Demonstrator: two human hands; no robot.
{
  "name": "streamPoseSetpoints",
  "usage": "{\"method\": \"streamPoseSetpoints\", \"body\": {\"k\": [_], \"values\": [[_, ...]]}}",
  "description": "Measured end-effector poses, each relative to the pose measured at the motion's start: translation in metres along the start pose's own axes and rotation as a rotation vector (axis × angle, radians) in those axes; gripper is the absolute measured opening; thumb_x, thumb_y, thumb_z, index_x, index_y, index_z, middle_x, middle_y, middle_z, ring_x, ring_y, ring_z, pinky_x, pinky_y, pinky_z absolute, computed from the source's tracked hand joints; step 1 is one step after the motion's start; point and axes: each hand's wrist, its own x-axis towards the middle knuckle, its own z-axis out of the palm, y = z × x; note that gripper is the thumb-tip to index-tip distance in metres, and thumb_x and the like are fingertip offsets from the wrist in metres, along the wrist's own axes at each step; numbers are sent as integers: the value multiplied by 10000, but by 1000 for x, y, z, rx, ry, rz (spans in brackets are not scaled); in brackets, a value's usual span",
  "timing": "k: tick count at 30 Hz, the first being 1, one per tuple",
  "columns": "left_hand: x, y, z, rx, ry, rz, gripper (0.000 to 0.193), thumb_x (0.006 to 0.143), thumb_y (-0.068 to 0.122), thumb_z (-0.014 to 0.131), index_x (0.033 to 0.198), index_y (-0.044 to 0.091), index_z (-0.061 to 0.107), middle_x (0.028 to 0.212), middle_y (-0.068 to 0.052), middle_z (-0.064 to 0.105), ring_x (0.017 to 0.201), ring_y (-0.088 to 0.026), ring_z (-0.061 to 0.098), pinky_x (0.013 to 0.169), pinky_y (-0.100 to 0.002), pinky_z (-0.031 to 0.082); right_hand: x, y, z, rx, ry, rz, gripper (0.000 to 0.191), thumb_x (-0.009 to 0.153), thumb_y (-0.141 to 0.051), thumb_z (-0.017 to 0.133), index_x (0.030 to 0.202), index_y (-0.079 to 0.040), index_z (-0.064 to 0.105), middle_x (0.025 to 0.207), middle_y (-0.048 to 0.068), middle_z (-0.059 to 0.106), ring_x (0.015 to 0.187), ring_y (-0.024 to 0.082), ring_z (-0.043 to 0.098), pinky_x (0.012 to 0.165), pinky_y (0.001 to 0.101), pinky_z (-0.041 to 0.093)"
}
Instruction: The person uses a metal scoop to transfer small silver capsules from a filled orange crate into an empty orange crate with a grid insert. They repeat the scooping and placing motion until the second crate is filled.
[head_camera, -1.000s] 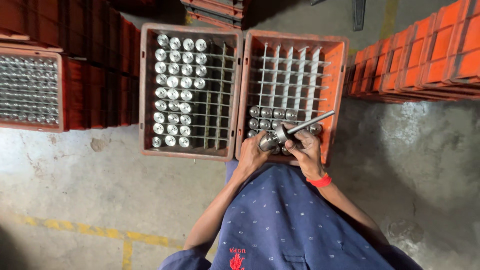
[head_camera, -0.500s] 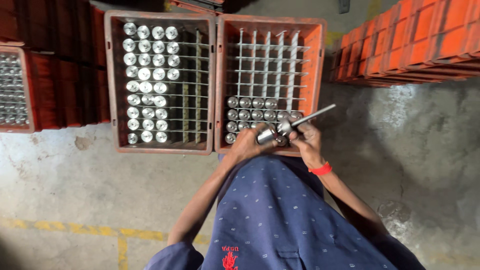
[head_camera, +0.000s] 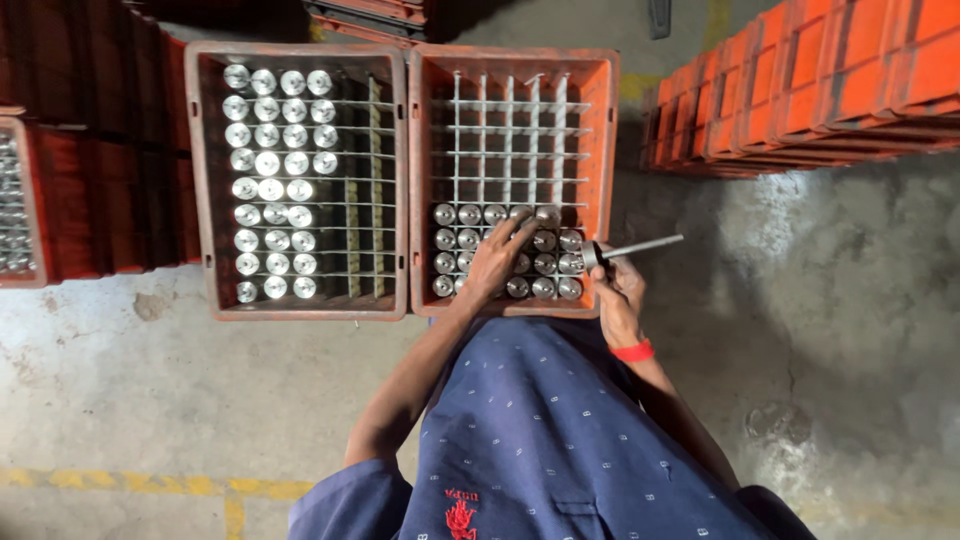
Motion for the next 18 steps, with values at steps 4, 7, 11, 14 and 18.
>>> {"method": "streamPoseSetpoints", "body": {"k": [4,7,11,14,18], "values": [[-21,-20,-40,-6,226,-57,482,801,-79,663,1261,60,664,1246,-130,680,1122,-343,659,954,-427,545,-7,10,1,-43,68,56,420,925,96,606,1343,53,588,1128,-13,635,992,55,562,925,215,445],[-29,-61,-90,36,382,-262,324,868,-74,663,1154,63,727,1112,-127,725,1044,-332,670,913,-438,536,-11,16,2,-113,42,51,359,979,47,635,1336,65,598,1128,-6,635,1017,60,565,924,220,437],[-25,-131,-153,651,444,-447,578,727,-33,619,1285,75,726,1370,-215,619,1283,-421,552,1088,-495,453,-14,26,11,-95,21,61,412,971,27,668,1377,54,604,1103,-5,627,973,70,545,877,232,430],[-20,-163,-170,603,459,-534,525,770,318,837,1183,14,723,1366,-317,527,1229,-506,453,1001,-594,380,-18,36,22,-87,20,73,423,964,24,668,1380,46,594,1103,-4,637,978,73,556,879,230,436],[-16,-174,-175,514,310,-525,503,843,432,866,1132,43,732,1372,-224,555,1329,-399,468,1082,-522,358,-20,50,33,-85,40,91,465,922,14,657,1377,27,561,1177,0,671,1023,69,594,915,217,456]]}}
